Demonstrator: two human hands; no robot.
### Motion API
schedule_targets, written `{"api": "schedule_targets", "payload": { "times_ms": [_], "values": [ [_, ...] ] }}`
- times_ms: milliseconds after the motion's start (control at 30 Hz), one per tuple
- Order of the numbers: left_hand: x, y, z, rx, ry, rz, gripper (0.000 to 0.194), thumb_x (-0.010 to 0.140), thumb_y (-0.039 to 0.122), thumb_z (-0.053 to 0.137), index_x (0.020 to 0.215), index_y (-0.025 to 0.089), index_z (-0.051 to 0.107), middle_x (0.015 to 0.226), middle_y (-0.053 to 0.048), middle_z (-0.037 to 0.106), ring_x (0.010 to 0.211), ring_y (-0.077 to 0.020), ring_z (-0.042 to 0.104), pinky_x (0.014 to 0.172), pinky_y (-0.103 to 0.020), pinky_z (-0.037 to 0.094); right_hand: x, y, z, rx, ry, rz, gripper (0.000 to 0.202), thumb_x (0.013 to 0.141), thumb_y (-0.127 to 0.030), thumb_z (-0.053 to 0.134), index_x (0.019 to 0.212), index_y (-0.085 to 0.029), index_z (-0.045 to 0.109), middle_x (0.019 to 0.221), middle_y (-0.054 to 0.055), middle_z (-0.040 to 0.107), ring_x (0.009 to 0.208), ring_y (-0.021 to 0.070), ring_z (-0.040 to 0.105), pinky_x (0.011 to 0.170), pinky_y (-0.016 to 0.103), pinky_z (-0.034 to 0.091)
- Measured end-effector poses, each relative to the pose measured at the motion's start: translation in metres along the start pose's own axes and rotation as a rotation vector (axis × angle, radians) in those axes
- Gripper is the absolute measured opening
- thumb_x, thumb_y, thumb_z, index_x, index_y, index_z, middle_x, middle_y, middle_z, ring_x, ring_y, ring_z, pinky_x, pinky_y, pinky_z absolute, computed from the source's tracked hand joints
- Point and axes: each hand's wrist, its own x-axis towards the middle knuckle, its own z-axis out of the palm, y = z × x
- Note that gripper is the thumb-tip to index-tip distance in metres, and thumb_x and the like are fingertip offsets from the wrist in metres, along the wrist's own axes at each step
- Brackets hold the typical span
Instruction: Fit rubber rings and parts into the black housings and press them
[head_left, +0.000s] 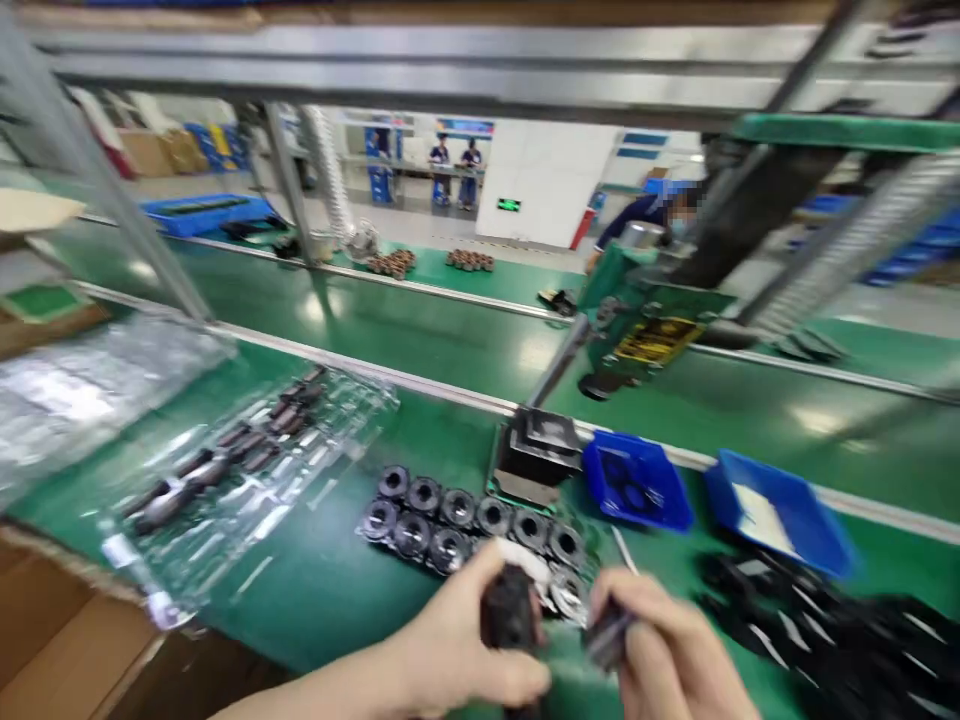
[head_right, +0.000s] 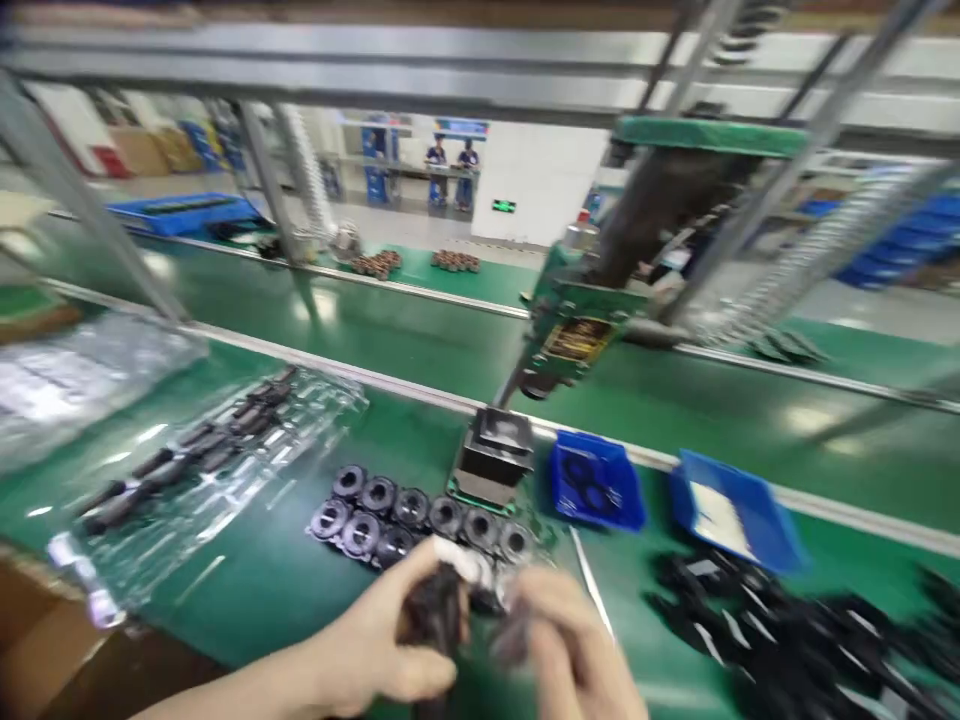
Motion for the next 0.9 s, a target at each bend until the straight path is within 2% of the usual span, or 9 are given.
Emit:
{"api": "schedule_targets", "payload": {
  "times_ms": [67,100,200,333,467,567,700,800,900],
  "values": [
    [-0.006,0.003,0.000,-0.052,0.083,-0.022,0.064,0.062,0.030,0.085,0.119,0.027,0.057,0.096,-0.001,0.061,0.085,-0.0160,0.057,0.075,-0.026,0.045,0.009,0.006,-0.012,-0.027,0.193,0.115,0.015,0.099,-0.028,0.059,0.112,-0.025,0.066,0.103,0.009,0.070,0.075,0.0170,0.070,0.063,0.027,0.061],
    [-0.008,0.006,-0.001,-0.062,0.130,-0.029,0.063,0.063,0.035,0.087,0.119,0.027,0.058,0.096,-0.001,0.060,0.087,-0.0167,0.056,0.076,-0.026,0.044,0.014,0.012,-0.018,-0.070,0.194,0.151,0.016,0.098,-0.029,0.061,0.112,-0.023,0.066,0.104,0.009,0.070,0.078,0.0176,0.071,0.068,0.028,0.061],
    [-0.011,0.014,-0.007,-0.047,0.216,-0.035,0.069,0.062,0.051,0.088,0.120,0.028,0.059,0.102,-0.003,0.061,0.092,-0.0200,0.056,0.074,-0.026,0.044,0.023,0.037,-0.028,-0.252,0.031,0.175,0.022,0.094,-0.035,0.067,0.109,-0.019,0.064,0.097,0.008,0.072,0.080,0.0191,0.072,0.073,0.030,0.062],
    [-0.013,0.016,-0.008,-0.013,0.269,-0.036,0.077,0.059,0.059,0.088,0.123,0.028,0.059,0.106,-0.005,0.062,0.097,-0.0228,0.057,0.073,-0.026,0.044,0.023,0.063,-0.020,-0.553,-0.138,-0.052,0.016,0.098,-0.031,0.061,0.106,-0.017,0.062,0.096,0.009,0.071,0.084,0.0200,0.069,0.079,0.035,0.060],
    [-0.010,0.011,-0.009,0.024,0.297,0.010,0.079,0.058,0.053,0.091,0.124,0.027,0.058,0.104,-0.004,0.063,0.098,-0.0223,0.058,0.080,-0.027,0.048,0.026,0.049,-0.013,-0.642,-0.357,-0.236,0.018,0.099,-0.028,0.060,0.113,-0.018,0.062,0.121,0.015,0.066,0.114,0.0291,0.061,0.098,0.051,0.053],
    [-0.003,0.007,-0.010,0.049,0.278,0.038,0.078,0.058,0.037,0.094,0.125,0.029,0.055,0.102,-0.002,0.062,0.096,-0.0212,0.060,0.084,-0.029,0.051,0.024,0.019,-0.012,-0.403,-0.433,-0.103,0.043,0.097,-0.041,0.062,0.135,-0.024,0.051,0.130,0.014,0.060,0.115,0.0270,0.060,0.095,0.045,0.055],
    [0.005,0.003,-0.012,-0.020,0.228,0.075,0.076,0.061,0.031,0.094,0.125,0.030,0.053,0.104,-0.001,0.062,0.097,-0.0201,0.061,0.087,-0.031,0.053,0.005,-0.007,0.004,-0.158,-0.625,-0.021,0.066,0.088,-0.043,0.074,0.144,-0.030,0.042,0.116,0.008,0.063,0.099,0.0210,0.064,0.088,0.033,0.059],
    [0.004,-0.001,-0.013,-0.016,0.244,0.093,0.072,0.063,0.033,0.092,0.124,0.028,0.054,0.102,-0.001,0.062,0.092,-0.0177,0.061,0.080,-0.027,0.054,-0.011,-0.007,0.021,-0.110,-0.504,-0.027,0.051,0.094,-0.028,0.069,0.140,-0.031,0.046,0.112,0.007,0.064,0.101,0.0204,0.065,0.090,0.034,0.058],
    [0.001,-0.002,-0.014,-0.082,0.206,0.076,0.065,0.070,0.040,0.088,0.125,0.029,0.054,0.101,-0.002,0.060,0.079,-0.0167,0.061,0.058,-0.024,0.054,-0.013,-0.006,0.026,0.181,-0.381,0.128,0.035,0.095,-0.022,0.065,0.127,-0.031,0.052,0.107,0.003,0.065,0.091,0.0164,0.070,0.082,0.030,0.061]
  ]
}}
